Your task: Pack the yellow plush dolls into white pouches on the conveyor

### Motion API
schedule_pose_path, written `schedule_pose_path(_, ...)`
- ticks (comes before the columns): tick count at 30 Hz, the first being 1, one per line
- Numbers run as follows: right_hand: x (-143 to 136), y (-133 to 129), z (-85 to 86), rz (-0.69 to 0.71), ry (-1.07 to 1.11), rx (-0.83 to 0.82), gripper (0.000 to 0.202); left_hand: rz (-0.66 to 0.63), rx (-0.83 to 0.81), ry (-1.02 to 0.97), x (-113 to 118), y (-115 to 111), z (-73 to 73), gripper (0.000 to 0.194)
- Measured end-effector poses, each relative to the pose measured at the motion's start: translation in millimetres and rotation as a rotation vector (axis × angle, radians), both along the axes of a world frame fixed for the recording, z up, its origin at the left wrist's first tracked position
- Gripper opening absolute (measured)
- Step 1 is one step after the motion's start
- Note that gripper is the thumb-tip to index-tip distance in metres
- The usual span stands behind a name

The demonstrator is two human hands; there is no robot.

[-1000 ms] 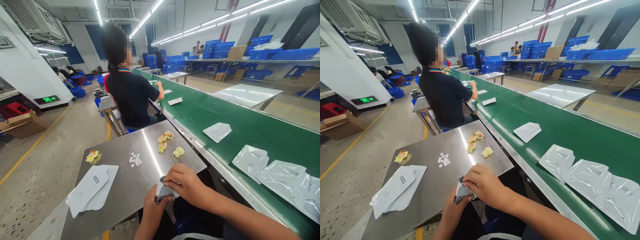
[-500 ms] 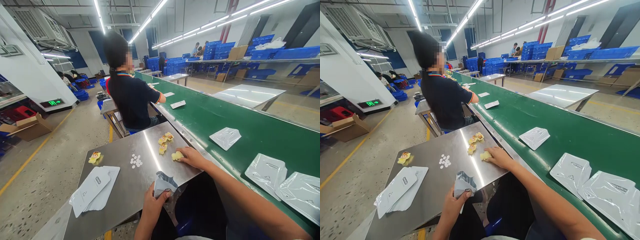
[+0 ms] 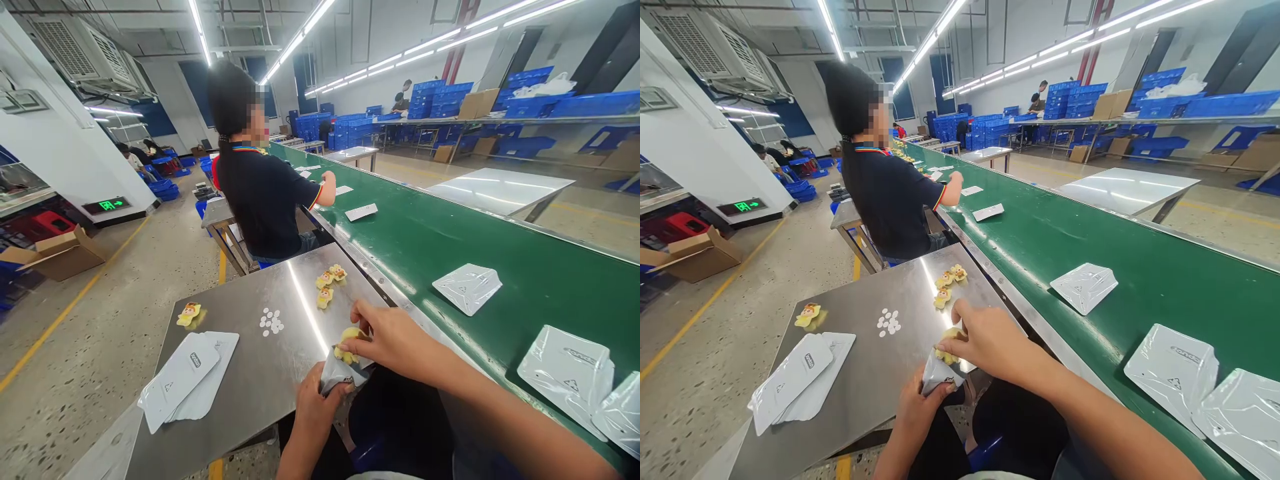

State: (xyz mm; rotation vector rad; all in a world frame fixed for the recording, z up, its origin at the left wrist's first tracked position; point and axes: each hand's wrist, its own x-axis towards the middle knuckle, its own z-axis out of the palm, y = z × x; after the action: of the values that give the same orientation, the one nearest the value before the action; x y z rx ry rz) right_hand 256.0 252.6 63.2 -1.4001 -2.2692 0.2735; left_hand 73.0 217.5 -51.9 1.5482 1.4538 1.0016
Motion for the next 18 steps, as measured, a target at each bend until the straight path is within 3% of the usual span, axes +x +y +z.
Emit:
schedule_pose_path(7, -7, -6, -6.4, 0.033, -0.045, 0.041, 0.036, -0.023, -0.012, -0.024, 3, -2, -1.9, 0.030)
schedule_pose_path(12, -7, -17, -6.1, 0.376, 0.089, 0.111, 0.029, -0.005, 0.009, -0.124, 1, 8, -3.1, 0.045)
schedule_pose_path(15, -3, -19, -10.9, 0.304, 0.140, 0.098, 0.024, 0.031, 0.039, -0.193, 2, 12, 4.3, 0.055)
schedule_pose_path(18, 0, -18, -13.0, 0.264, 0.100, 0.110, 0.038, 0.012, 0.057, -0.227, 6, 11, 13.9, 0.054)
